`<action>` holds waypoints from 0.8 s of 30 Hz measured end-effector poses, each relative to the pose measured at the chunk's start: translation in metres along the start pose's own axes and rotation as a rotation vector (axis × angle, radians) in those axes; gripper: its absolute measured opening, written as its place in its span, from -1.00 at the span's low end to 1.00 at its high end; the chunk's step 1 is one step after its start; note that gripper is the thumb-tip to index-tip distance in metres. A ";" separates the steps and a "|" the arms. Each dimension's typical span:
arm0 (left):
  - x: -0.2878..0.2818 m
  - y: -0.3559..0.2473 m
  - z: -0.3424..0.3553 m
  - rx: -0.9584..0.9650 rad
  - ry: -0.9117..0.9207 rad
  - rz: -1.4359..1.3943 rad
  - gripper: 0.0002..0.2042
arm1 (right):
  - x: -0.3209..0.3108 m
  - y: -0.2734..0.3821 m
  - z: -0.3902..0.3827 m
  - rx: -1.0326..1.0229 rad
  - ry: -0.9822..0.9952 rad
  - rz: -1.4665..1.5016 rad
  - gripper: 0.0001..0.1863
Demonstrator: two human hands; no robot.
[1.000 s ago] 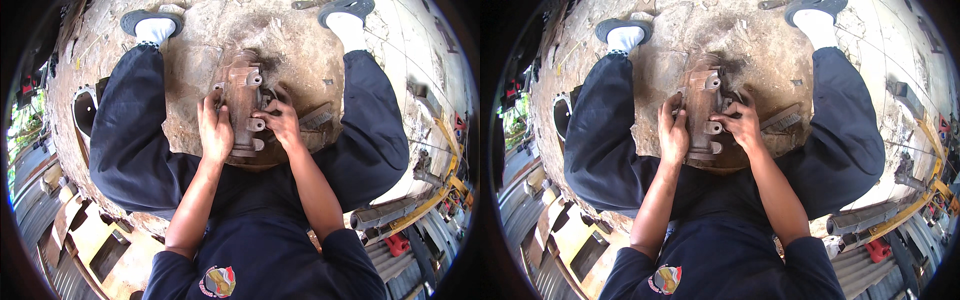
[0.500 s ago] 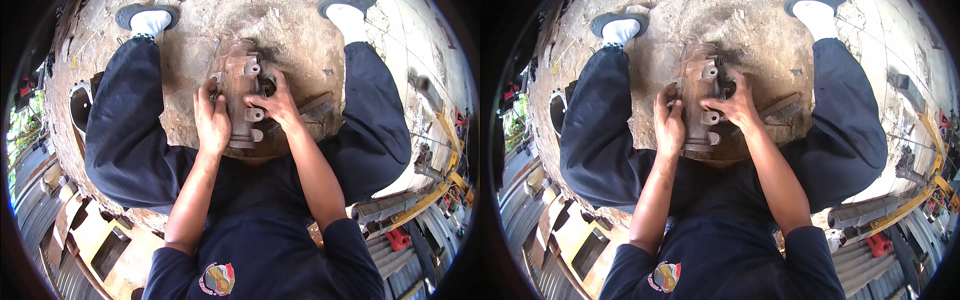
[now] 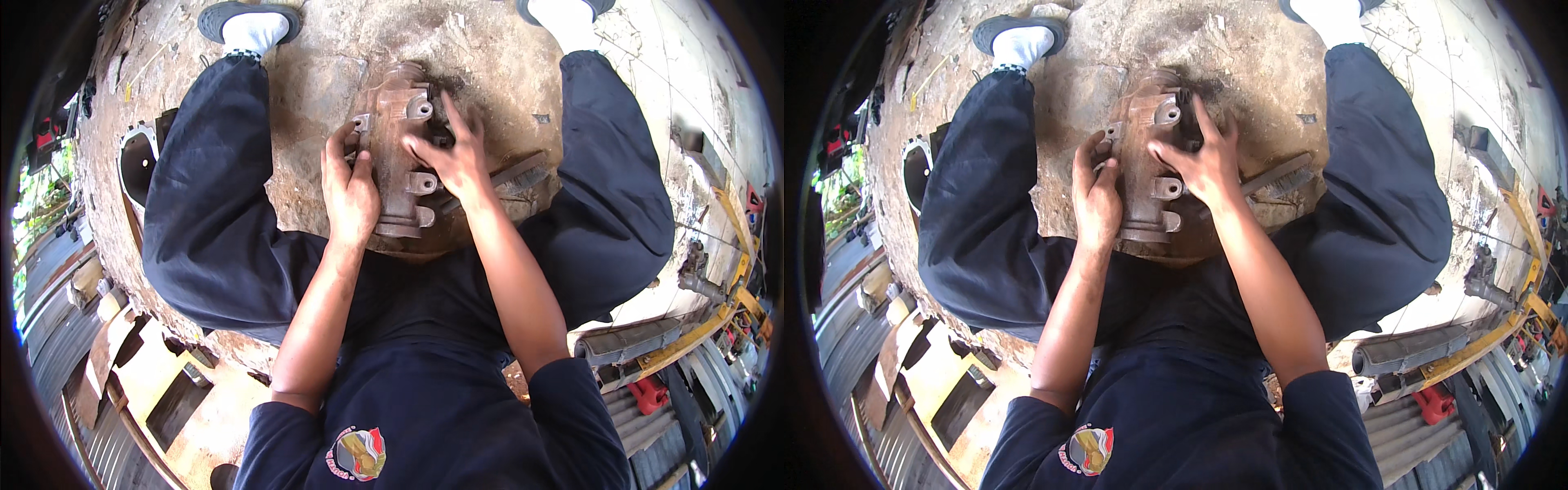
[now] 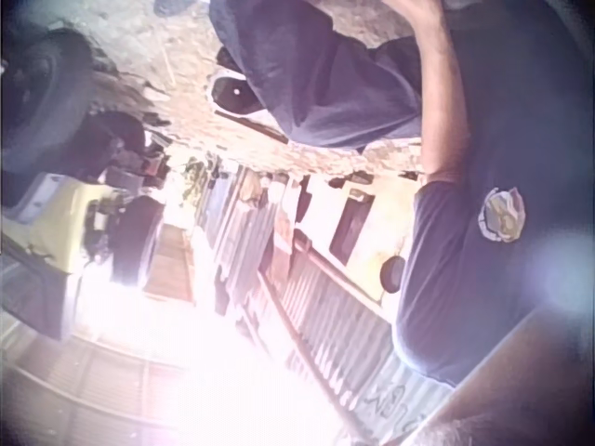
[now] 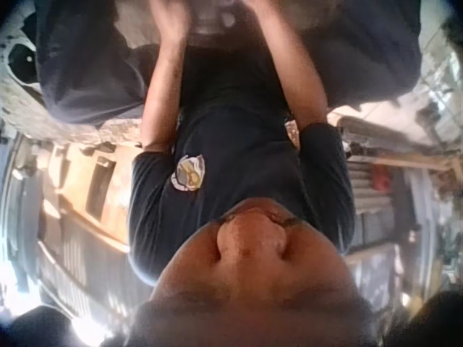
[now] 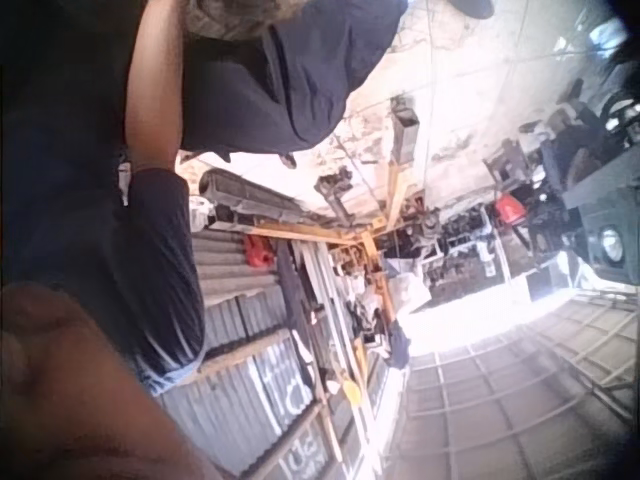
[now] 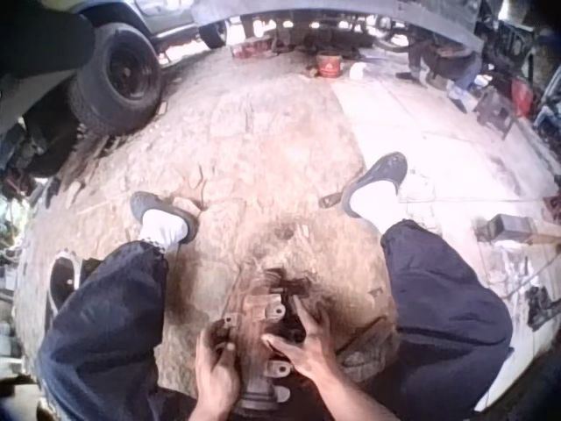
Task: The person sits on the floor and uses a metal rod to scrape and clean the surface of a cylindrical engine component. They repeatedly rotate the part and scrape different areas, then wipe it with their hands.
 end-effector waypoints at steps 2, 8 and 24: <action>0.005 0.004 0.003 -0.036 0.002 -0.067 -0.56 | 0.013 -0.036 -0.002 -0.017 0.009 0.225 0.22; 0.004 -0.004 -0.003 0.018 0.003 0.042 -0.57 | 0.012 -0.004 0.027 -0.002 -0.010 0.006 0.16; 0.004 -0.002 0.004 -0.016 -0.023 -0.006 -0.59 | 0.016 -0.003 0.026 -0.035 0.003 0.280 0.06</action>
Point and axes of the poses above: each hand's wrist, its own z-axis towards the middle knuckle, its own x-axis out of the palm, y = z × x, the point moved 5 cm from there along z, towards the middle knuckle, and after that the axes turned 7 degrees about -z, right-handed, at the moved point
